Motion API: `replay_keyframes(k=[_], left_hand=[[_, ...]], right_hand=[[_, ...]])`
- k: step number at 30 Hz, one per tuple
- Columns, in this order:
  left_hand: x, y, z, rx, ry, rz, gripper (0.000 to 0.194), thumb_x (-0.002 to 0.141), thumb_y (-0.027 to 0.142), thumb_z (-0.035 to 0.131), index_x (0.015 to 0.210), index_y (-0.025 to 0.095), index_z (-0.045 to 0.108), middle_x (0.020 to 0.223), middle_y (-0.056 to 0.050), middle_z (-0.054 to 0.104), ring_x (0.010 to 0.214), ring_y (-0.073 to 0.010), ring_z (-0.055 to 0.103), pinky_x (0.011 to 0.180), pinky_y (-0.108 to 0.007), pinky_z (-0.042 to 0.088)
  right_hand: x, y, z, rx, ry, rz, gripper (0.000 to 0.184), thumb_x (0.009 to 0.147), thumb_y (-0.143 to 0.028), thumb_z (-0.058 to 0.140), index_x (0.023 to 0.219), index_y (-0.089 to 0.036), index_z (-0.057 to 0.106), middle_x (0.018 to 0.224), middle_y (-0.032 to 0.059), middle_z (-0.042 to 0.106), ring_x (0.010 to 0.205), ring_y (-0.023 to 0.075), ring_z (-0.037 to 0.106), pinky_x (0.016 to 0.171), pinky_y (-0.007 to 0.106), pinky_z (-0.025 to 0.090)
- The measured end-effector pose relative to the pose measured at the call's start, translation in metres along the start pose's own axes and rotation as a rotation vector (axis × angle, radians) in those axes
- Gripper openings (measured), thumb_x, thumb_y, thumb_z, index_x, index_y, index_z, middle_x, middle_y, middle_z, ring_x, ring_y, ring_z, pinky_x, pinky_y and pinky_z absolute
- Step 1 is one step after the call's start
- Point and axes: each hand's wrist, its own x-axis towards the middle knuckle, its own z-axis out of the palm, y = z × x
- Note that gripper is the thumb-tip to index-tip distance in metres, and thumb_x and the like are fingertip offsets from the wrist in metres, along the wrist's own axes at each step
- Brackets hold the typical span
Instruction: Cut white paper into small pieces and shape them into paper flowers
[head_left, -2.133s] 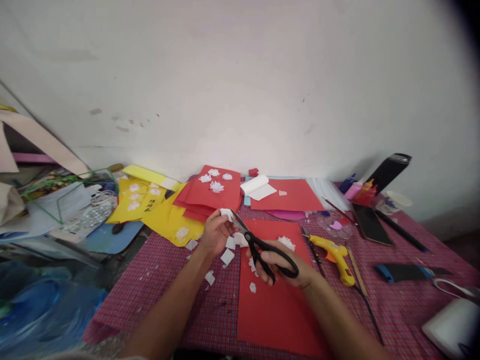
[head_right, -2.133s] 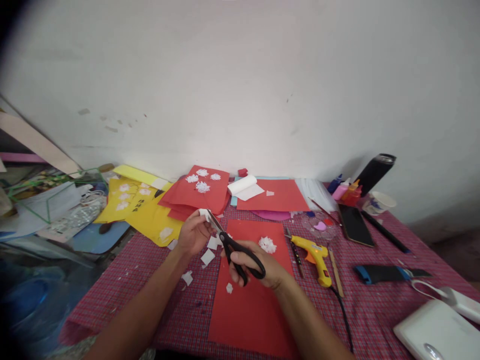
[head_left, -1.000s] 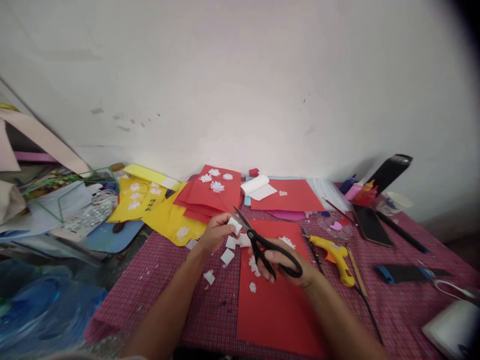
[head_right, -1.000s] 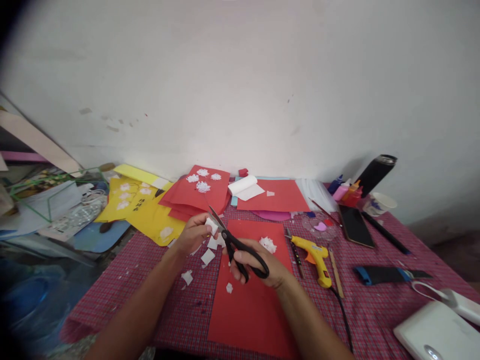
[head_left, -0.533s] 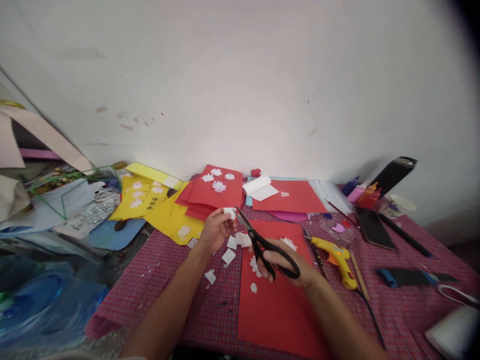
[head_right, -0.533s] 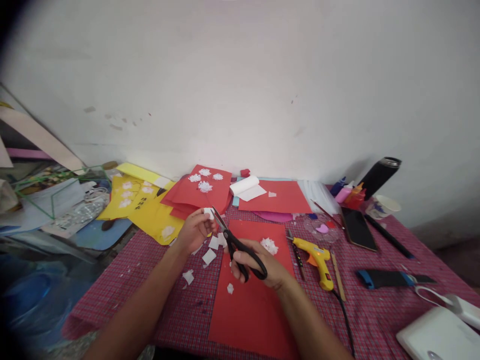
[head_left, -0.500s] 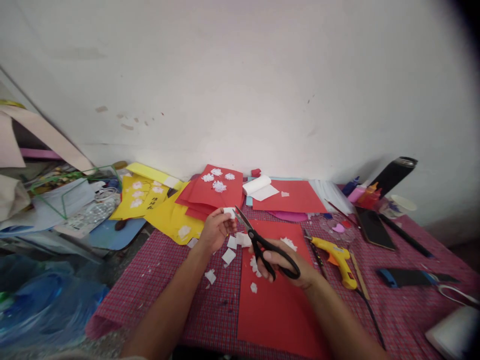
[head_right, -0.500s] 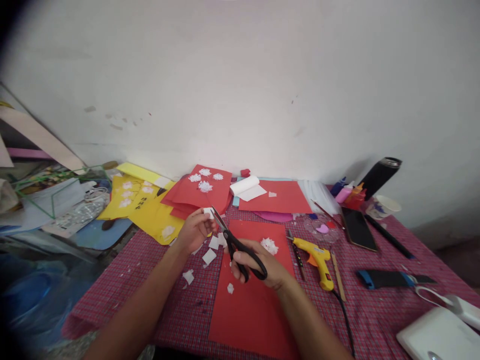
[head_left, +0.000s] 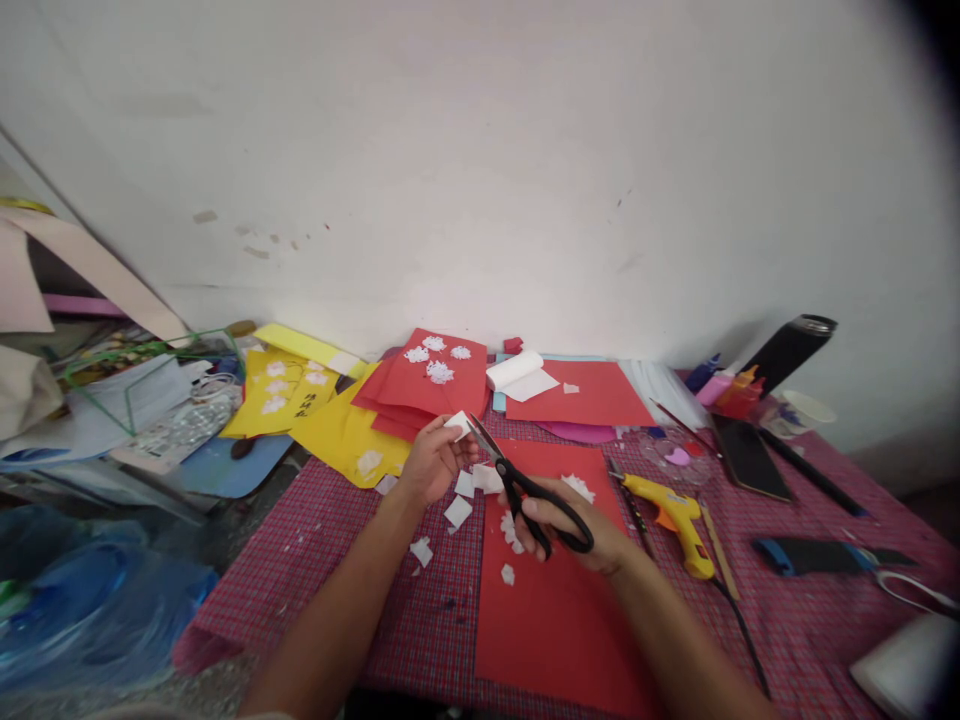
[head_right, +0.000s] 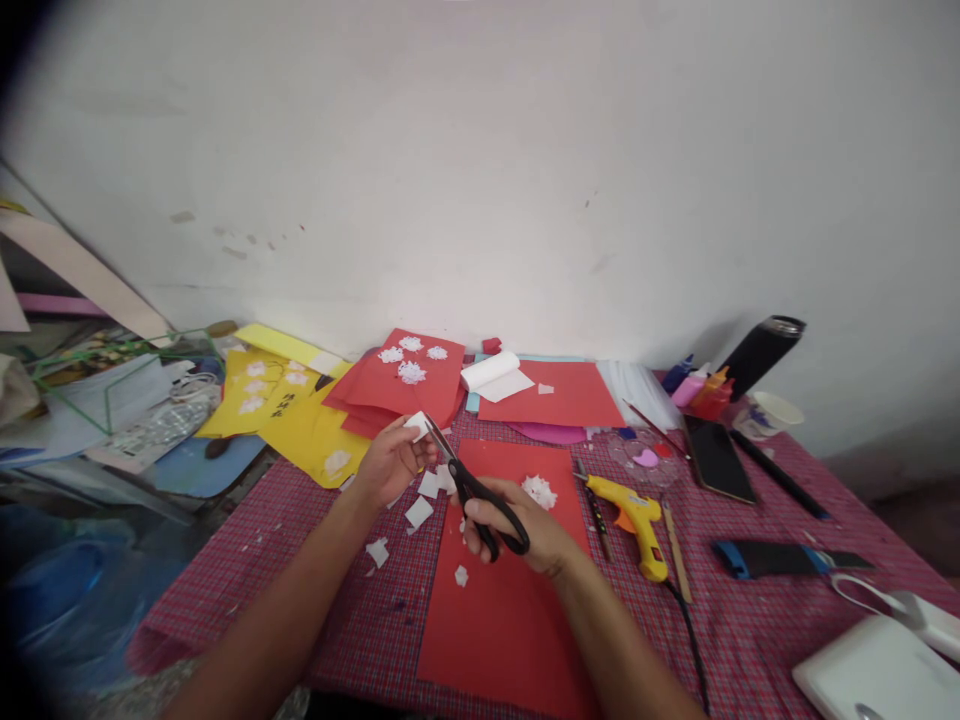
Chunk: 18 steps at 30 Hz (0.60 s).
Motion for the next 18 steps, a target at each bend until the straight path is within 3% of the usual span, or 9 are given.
replay_keyframes(k=[8,13,18], left_hand=[[-0.0013,-0.0019,-0.0018,0.032,-0.108,-0.073,0.015,0.075,0.022,0.067,0.084,0.014,0.057,0.071,-0.004,0.064,0.063,-0.0156,0.063,0.062,-0.029,0.051],[-0.0018,-0.0017,0.0015,0.002,-0.074,-0.039,0.012,0.075,0.017,0.067,0.078,0.015,0.055,0.062,0.002,0.054,0.054,-0.0103,0.052,0.06,-0.028,0.05],[-0.0022,0.0007,0.003,-0.095,-0.034,-0.063,0.015,0.072,0.014,0.068,0.08,0.017,0.055,0.064,0.003,0.054,0.056,-0.01,0.053,0.063,-0.029,0.051]], right_hand=[[0.0003,-0.0036,0.0004,-0.026,0.016,-0.005,0.048,0.087,-0.053,0.06,0.11,-0.011,0.058,0.065,0.0031,0.065,0.049,0.0118,0.054,0.046,0.022,0.038],[0.0008,-0.0014,0.0002,-0.009,0.019,-0.028,0.043,0.089,-0.05,0.059,0.109,-0.012,0.057,0.066,0.0038,0.065,0.05,0.0119,0.056,0.046,0.021,0.037],[0.0007,-0.0009,0.0011,0.014,0.026,-0.064,0.041,0.09,-0.049,0.058,0.107,-0.012,0.057,0.066,0.0034,0.065,0.05,0.0117,0.055,0.048,0.021,0.04]])
